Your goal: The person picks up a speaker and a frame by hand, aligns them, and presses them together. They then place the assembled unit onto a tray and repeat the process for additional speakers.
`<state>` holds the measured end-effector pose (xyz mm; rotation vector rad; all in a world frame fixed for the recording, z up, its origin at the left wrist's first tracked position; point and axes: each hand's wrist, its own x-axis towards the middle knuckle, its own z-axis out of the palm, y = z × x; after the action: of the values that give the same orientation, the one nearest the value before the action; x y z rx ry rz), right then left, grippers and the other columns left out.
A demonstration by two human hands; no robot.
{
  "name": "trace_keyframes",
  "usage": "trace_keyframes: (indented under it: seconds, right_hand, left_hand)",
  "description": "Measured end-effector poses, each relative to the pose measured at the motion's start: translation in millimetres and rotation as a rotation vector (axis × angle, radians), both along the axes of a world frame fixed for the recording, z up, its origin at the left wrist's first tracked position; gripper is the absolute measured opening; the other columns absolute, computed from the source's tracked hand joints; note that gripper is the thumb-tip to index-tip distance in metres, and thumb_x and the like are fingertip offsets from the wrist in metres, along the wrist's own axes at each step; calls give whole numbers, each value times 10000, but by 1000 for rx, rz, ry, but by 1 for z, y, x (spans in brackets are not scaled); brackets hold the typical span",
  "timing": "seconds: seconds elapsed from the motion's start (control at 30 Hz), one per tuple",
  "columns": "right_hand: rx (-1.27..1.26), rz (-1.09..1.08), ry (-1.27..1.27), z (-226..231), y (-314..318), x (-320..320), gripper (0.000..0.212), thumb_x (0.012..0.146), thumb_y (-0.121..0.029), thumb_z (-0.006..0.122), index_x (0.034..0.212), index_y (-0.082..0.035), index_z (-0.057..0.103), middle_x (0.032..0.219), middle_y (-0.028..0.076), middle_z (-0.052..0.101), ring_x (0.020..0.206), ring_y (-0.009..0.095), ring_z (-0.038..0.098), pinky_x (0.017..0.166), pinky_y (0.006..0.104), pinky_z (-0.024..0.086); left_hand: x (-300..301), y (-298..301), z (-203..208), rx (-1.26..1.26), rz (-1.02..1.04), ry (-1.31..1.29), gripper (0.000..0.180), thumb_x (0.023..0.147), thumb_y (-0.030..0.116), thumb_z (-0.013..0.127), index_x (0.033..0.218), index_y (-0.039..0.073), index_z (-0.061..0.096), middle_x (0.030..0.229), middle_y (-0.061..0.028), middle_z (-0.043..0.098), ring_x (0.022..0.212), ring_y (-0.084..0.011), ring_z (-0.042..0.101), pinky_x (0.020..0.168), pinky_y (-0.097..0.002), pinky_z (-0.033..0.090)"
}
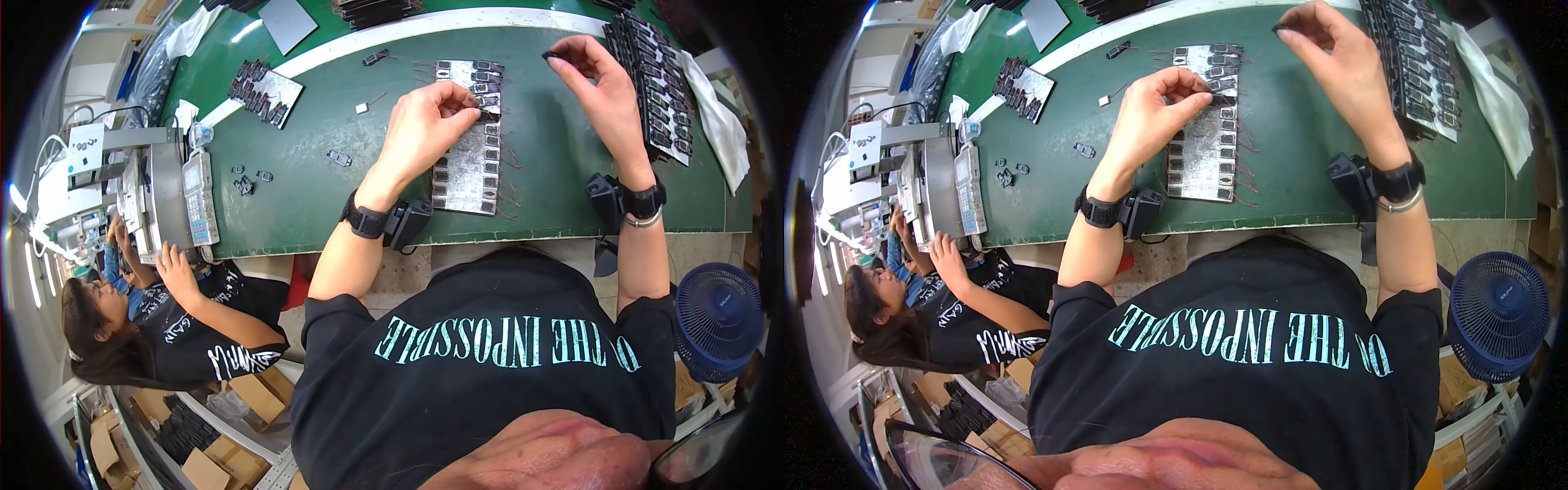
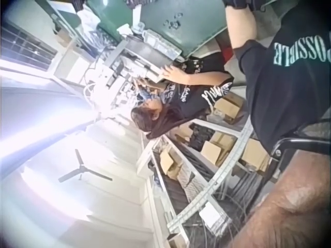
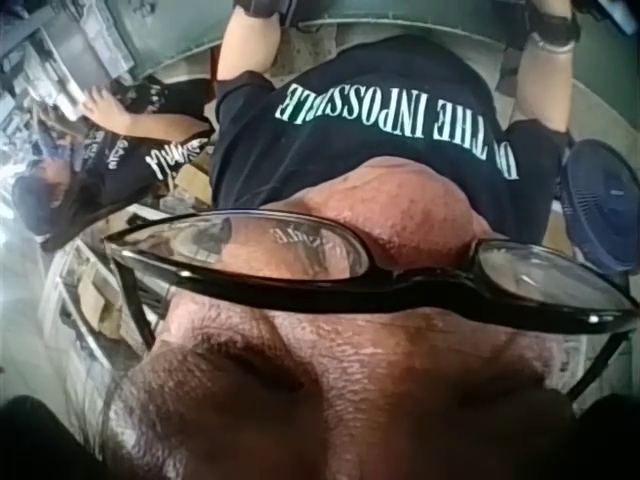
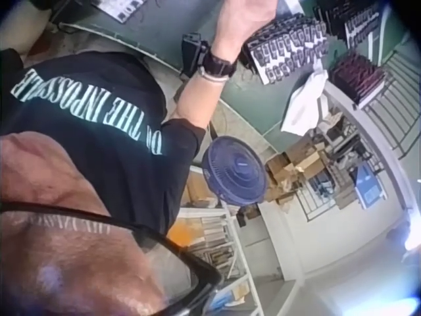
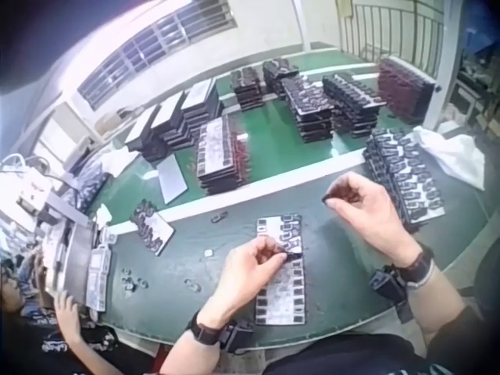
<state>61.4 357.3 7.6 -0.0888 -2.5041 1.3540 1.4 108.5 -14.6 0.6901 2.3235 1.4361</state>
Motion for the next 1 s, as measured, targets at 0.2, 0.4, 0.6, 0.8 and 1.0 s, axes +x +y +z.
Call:
trace_keyframes:
  seconds: [0.2, 0.4, 0.6, 0.8, 1.0]
  right_hand:
    - [-217, 58, 55, -21, -8, -6, 167, 942, -111, 641, 1073, -9, 624, 981, -10, 637, 910, 59, 581, 829, 199, 454]
    - [-230, 109, 23, -33, -11, -6, 184, 951, -108, 631, 1103, -5, 620, 1011, 3, 634, 953, 66, 575, 873, 208, 446]
    - [-369, 100, -6, -29, -11, -3, 228, 956, -113, 624, 1154, 1, 626, 1031, 9, 630, 976, 79, 567, 896, 217, 438]
    - [-410, 137, -62, -17, -13, -1, 234, 956, -121, 624, 1157, -3, 639, 1046, 9, 627, 954, 88, 564, 899, 226, 437]
    - [-415, 134, 4, 1, -17, -2, 231, 955, -113, 623, 1160, -8, 643, 1049, 15, 630, 943, 98, 577, 892, 236, 444]
  left_hand:
    - [5, 2, 4, -185, 21, 268, 168, 811, 149, 724, 923, 25, 703, 818, -50, 684, 691, -122, 614, 639, -280, 504]
    - [8, 4, -4, -138, 21, 419, 126, 802, 185, 691, 855, 71, 696, 811, -97, 659, 822, -296, 646, 722, -412, 520]
    - [14, -41, 29, -215, 111, 655, 105, 814, 184, 685, 852, 87, 702, 841, -87, 660, 843, -288, 645, 720, -407, 523]
    - [27, -129, 38, -932, 334, 477, 177, 854, 268, 686, 835, 92, 679, 843, -105, 670, 773, -309, 665, 659, -419, 529]
    - [28, -123, 18, -873, 413, 488, 219, 857, 293, 690, 814, 84, 638, 847, -111, 677, 727, -320, 666, 627, -422, 527]
